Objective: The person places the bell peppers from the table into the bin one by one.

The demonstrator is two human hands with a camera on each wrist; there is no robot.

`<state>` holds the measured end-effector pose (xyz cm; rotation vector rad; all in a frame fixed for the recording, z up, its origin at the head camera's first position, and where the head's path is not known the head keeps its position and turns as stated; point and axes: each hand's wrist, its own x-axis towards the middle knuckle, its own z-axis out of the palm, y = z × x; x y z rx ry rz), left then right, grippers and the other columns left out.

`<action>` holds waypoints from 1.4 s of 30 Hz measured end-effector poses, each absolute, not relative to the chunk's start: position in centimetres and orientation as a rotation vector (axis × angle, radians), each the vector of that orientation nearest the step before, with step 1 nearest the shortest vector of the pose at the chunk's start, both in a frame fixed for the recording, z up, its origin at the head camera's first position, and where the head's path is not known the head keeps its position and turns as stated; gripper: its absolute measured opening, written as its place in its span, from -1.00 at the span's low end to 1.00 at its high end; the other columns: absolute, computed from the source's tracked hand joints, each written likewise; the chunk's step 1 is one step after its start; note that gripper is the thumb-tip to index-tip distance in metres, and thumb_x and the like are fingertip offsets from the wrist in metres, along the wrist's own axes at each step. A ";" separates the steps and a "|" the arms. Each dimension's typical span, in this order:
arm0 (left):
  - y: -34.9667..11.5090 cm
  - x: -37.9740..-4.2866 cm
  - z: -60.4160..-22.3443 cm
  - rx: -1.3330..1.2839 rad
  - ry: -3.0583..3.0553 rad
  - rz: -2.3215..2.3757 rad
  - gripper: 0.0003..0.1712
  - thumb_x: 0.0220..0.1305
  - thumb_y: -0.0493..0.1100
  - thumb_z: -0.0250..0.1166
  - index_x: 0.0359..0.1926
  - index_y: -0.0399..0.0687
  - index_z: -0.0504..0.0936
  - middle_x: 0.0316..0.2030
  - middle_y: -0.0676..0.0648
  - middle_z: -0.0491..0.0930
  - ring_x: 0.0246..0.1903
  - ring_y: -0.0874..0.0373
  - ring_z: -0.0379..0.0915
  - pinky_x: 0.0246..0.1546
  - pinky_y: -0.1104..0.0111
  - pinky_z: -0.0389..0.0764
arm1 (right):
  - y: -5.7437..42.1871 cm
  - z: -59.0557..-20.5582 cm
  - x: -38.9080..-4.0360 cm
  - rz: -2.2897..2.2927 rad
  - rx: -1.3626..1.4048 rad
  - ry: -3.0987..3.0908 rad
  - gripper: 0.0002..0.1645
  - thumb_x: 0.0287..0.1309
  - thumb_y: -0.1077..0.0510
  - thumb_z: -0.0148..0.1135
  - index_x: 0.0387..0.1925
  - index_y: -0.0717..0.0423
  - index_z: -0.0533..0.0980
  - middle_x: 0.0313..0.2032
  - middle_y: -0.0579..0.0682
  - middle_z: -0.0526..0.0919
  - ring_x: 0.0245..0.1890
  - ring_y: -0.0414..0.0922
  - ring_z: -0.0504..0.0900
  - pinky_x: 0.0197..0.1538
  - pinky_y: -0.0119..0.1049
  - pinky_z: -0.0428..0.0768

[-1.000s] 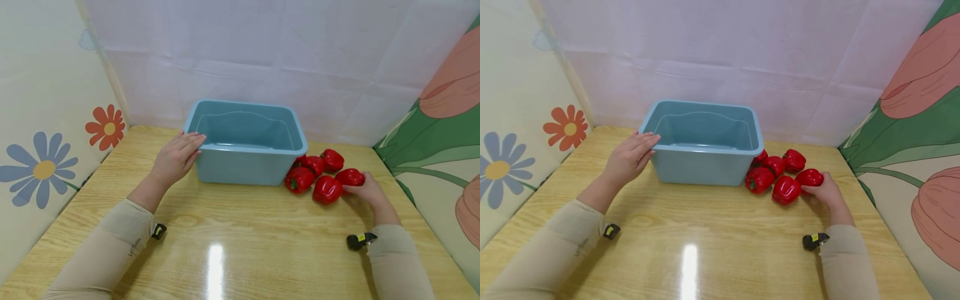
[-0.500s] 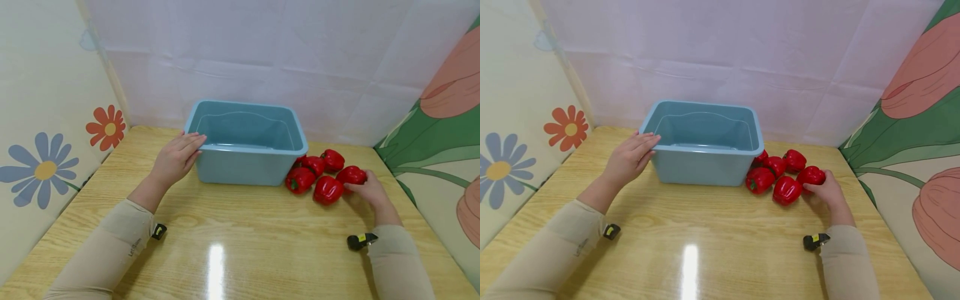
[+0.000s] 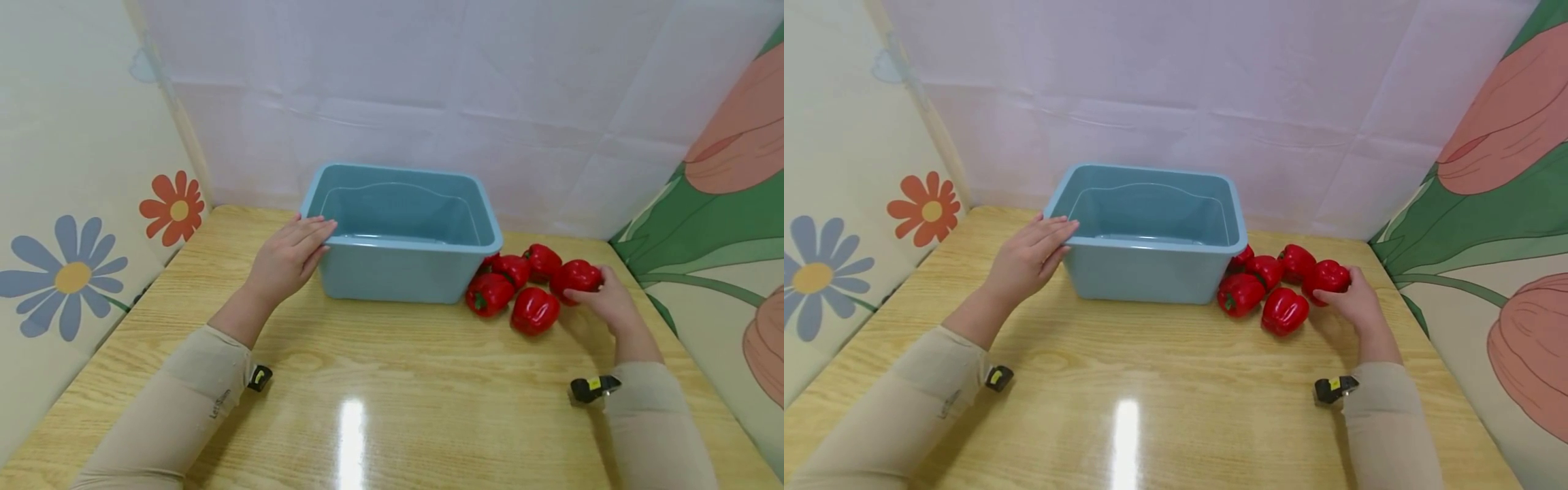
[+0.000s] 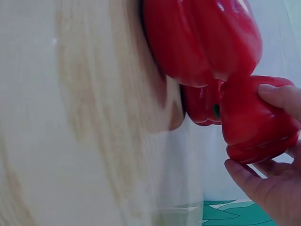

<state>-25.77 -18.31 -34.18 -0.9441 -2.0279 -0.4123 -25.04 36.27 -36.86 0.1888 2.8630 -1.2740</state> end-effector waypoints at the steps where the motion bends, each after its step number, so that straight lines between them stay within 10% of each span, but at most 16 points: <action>1: -18.3 -25.8 -34.2 -0.944 -2.028 -0.412 -0.56 0.20 -0.20 0.20 0.12 -0.21 0.49 0.03 -0.15 0.54 0.07 -0.05 0.41 0.20 0.04 0.28 | 36.2 -36.7 -25.1 -1.271 0.185 2.867 -0.03 0.08 -0.13 0.22 0.30 0.28 -0.02 0.20 0.39 0.19 0.16 0.33 0.18 0.11 0.27 0.24; 12: -18.3 -25.9 -34.2 -0.948 -2.010 -0.408 -0.55 0.38 -0.02 -0.01 0.08 -0.24 0.52 0.02 -0.15 0.55 0.06 -0.05 0.43 0.18 0.03 0.31 | 35.7 -35.2 -25.5 -1.235 0.188 2.879 0.06 0.05 -0.21 0.21 0.35 0.24 -0.07 0.24 0.37 0.16 0.19 0.32 0.17 0.12 0.29 0.23; 26: -18.3 -25.8 -34.1 -0.947 -2.029 -0.412 -0.49 0.09 -0.27 0.27 0.13 -0.18 0.49 0.03 -0.14 0.54 0.07 -0.04 0.42 0.19 0.04 0.29 | 34.1 -32.7 -25.6 -1.247 0.106 2.941 0.02 0.01 -0.26 0.22 0.29 0.24 0.04 0.18 0.30 0.25 0.11 0.24 0.26 0.05 0.17 0.37; 42: -18.4 -26.0 -34.5 -0.943 -2.023 -0.409 -0.56 0.22 -0.19 0.20 0.14 -0.17 0.49 0.02 -0.14 0.55 0.06 -0.04 0.43 0.19 0.03 0.30 | 31.2 -28.8 -25.6 -1.159 0.059 2.972 0.11 -0.04 -0.35 0.19 0.32 0.20 -0.01 0.17 0.29 0.27 0.10 0.24 0.27 0.02 0.19 0.40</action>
